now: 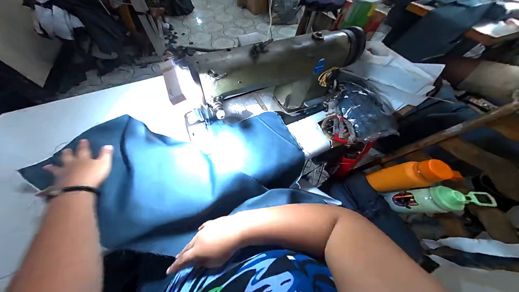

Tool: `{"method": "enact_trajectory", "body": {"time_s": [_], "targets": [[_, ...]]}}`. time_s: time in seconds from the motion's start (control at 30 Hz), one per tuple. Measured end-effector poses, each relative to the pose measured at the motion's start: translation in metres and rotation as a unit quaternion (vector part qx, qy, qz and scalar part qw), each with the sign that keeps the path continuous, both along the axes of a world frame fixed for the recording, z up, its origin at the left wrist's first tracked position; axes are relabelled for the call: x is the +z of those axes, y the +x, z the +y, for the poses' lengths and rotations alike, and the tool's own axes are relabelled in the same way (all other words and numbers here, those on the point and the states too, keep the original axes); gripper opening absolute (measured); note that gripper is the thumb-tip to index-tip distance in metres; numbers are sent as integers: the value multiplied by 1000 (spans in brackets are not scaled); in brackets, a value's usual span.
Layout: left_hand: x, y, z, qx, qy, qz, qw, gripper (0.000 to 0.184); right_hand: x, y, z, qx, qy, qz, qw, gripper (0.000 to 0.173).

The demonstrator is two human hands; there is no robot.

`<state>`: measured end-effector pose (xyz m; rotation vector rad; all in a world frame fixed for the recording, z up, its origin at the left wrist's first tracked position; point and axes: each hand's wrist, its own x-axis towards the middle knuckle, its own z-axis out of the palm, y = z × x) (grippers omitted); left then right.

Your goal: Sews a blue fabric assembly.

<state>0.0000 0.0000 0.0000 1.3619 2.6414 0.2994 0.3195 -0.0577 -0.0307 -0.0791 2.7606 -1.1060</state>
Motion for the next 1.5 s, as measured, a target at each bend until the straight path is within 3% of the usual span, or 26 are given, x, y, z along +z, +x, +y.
{"method": "enact_trajectory", "body": {"time_s": [0.07,0.13,0.23,0.3,0.37,0.43,0.5,0.57,0.67,0.73,0.8,0.87,0.93,1.0,1.03,1.07,1.1,1.17,1.23,1.3,1.37,1.43,1.5], "targets": [[-29,34,4,-72,-15,49,996,68,9,2,9,-40,-38,101,993,43],[-41,59,-9,-188,-9,65,980,58,24,26,38,-160,-109,190,962,27],[-49,96,-51,-343,34,59,937,59,16,74,86,-452,-115,259,846,25],[-47,119,-72,-399,26,40,916,68,8,86,100,-541,-98,269,790,21],[-24,130,-65,-420,-18,-3,907,62,21,76,85,-470,-148,305,815,21],[-11,127,-32,-403,71,2,912,43,36,51,54,-301,-192,300,884,19],[-11,119,11,-318,133,51,937,37,39,23,29,-155,-139,145,967,23],[-28,107,43,-239,97,48,965,44,13,1,20,-69,-57,-48,995,34],[-43,104,50,-235,85,33,968,49,-19,0,26,-104,13,-234,967,40],[-45,109,36,-241,83,30,967,52,-2,14,30,-106,16,-268,958,35],[-48,112,23,-232,72,30,970,54,15,28,31,-78,0,-166,983,32],[-46,114,10,-226,61,16,972,52,20,36,31,-123,-25,22,992,19],[-39,116,-5,-282,77,36,955,49,19,37,37,-253,9,230,940,12],[-21,123,-30,-382,149,53,911,47,17,35,53,-358,-11,351,865,36],[-7,130,-45,-420,204,48,883,45,15,36,61,-375,-51,367,850,52],[10,137,-59,-448,254,32,857,42,15,38,64,-375,-108,355,849,61],[32,141,-72,-461,278,12,843,38,14,41,61,-363,-163,322,859,59],[67,137,-80,-446,318,30,836,33,9,41,49,-305,-234,214,898,37],[73,119,-61,-396,319,95,856,34,-4,40,39,-254,-211,112,937,24],[50,103,-26,-327,229,125,908,33,-18,42,37,-256,-175,24,950,27],[6,105,2,-262,130,84,953,32,-24,47,40,-279,-142,-42,949,30],[-31,119,17,-237,100,44,965,35,-25,55,42,-301,-80,-97,945,32],[-46,131,20,-230,130,-1,965,35,-20,63,42,-308,-21,-163,937,34]]}}
